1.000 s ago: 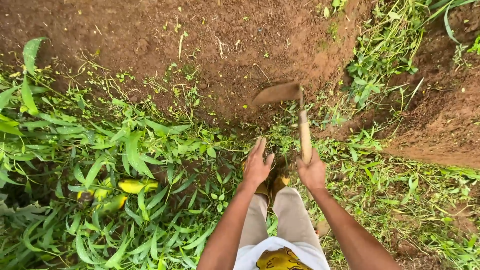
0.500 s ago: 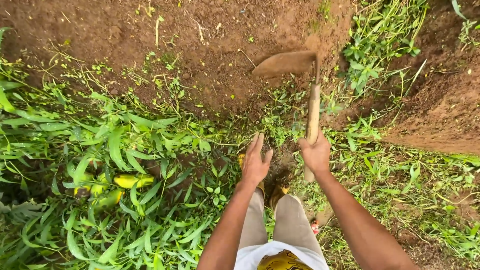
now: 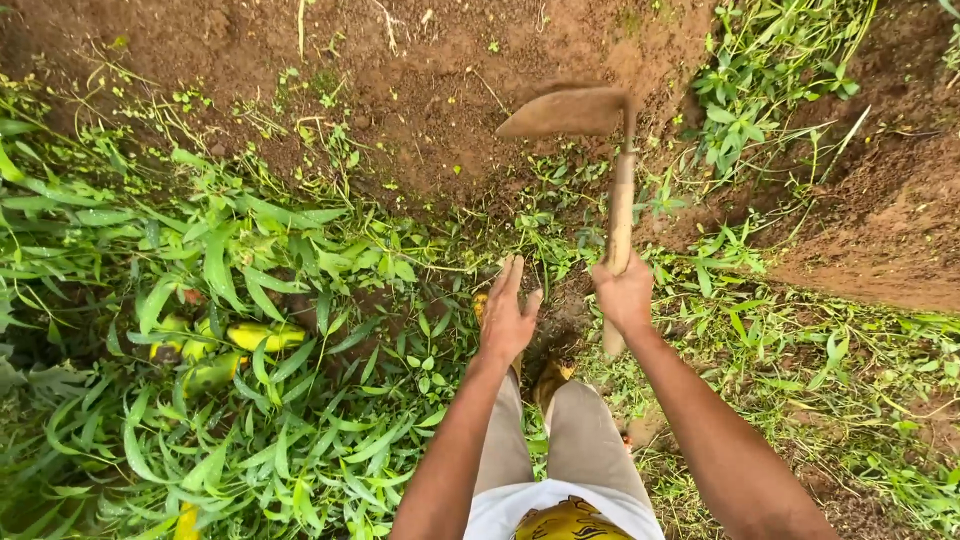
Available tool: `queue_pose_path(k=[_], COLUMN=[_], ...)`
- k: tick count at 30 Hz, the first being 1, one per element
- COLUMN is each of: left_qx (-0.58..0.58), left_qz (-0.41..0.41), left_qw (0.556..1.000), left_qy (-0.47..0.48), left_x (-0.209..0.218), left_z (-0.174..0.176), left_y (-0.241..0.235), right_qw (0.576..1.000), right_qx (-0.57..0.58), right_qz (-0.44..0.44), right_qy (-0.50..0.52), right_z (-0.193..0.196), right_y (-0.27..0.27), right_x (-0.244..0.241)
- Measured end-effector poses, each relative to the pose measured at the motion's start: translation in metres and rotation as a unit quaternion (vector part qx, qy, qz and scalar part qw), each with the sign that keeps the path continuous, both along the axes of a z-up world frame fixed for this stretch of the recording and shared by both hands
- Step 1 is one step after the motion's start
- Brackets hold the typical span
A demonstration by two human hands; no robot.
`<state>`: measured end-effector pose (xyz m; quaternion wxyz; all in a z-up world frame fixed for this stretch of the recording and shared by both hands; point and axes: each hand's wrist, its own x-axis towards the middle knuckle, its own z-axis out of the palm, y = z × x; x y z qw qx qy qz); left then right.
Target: The person uses a hoe to clear weeds and loosen the soil in a garden patch. They repeatedly strike the ground with the tool and pull away the uprooted vegetation.
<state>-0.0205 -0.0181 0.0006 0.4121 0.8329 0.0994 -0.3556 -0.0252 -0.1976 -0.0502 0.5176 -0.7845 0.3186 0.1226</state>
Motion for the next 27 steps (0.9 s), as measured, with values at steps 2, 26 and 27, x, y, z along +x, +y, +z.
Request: queue_pose_path(k=[2, 26, 27], left_qx=[0.004, -0.022, -0.018], left_qz=[0.006, 0.065, 0.063], left_qw=[1.0, 0.996, 0.996], left_qy=[-0.002, -0.057, -0.053], left_x=[-0.008, 0.013, 0.016], left_z=[-0.005, -0.055, -0.057], left_y=[-0.003, -0.038, -0.039], right_qw=[0.998, 0.999, 0.996], right_qx=[-0.025, -0.019, -0.005], right_qz=[0.052, -0.016, -0.044], right_qy=[0.027, -0.042, -0.075], right_z=[0.004, -0.088, -0.08], right_y=[-0.002, -0.034, -0.028], right_x=[-0.013, -0.026, -0.023])
